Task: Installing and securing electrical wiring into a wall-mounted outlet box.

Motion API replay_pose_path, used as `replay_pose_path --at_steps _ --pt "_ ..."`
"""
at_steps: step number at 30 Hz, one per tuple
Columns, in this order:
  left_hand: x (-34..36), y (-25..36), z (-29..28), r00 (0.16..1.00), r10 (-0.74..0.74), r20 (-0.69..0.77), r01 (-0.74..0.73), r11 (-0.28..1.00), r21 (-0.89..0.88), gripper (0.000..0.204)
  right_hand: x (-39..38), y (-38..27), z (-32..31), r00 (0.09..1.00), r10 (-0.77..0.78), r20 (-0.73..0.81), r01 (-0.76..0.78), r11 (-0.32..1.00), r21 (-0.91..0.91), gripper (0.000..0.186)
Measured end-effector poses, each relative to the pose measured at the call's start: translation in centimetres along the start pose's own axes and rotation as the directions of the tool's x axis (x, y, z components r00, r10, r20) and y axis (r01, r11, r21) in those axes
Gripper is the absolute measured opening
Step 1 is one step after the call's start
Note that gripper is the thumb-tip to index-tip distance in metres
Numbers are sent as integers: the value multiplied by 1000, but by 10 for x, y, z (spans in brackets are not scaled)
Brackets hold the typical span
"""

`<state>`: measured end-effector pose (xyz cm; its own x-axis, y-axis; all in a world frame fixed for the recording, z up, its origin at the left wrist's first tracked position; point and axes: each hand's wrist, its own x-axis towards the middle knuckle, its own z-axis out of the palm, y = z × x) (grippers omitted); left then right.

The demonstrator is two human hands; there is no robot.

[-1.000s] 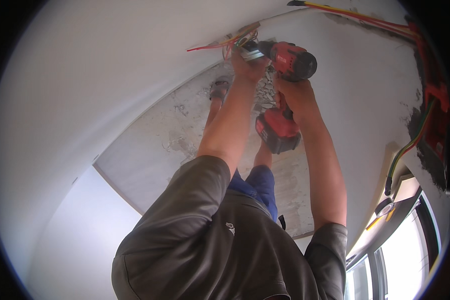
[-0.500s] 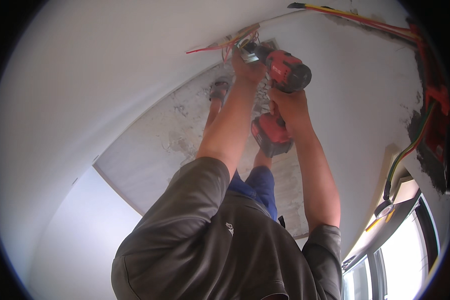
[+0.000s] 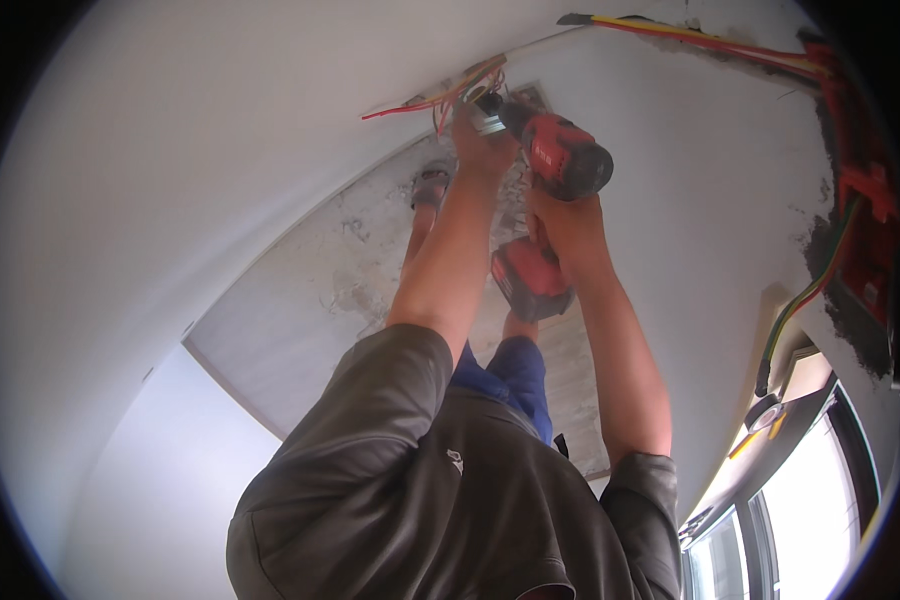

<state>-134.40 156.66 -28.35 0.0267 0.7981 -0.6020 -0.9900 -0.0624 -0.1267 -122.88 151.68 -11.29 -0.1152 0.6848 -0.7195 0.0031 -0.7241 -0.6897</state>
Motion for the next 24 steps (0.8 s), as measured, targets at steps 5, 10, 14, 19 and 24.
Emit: replay_pose_path --at_steps 5,10,14,19,24 --pt "-4 5 11 999 -38 8 38 999 10 37 -7 -5 4 1000 -10 -21 10 1000 -7 19" --pt "-1 6 7 998 -58 -23 58 998 -9 39 -4 -1 6 999 -44 -13 44 999 4 16" --pt "-3 2 7 1000 -24 2 24 993 117 37 -1 0 6 1000 -7 -22 6 998 -55 15" --pt "0 8 0 998 -60 7 59 996 68 38 2 -3 9 999 14 -34 -18 990 -141 14" --pt "-5 1 4 1000 -19 19 17 997 77 36 -6 2 -5 999 -37 9 37 999 8 17"
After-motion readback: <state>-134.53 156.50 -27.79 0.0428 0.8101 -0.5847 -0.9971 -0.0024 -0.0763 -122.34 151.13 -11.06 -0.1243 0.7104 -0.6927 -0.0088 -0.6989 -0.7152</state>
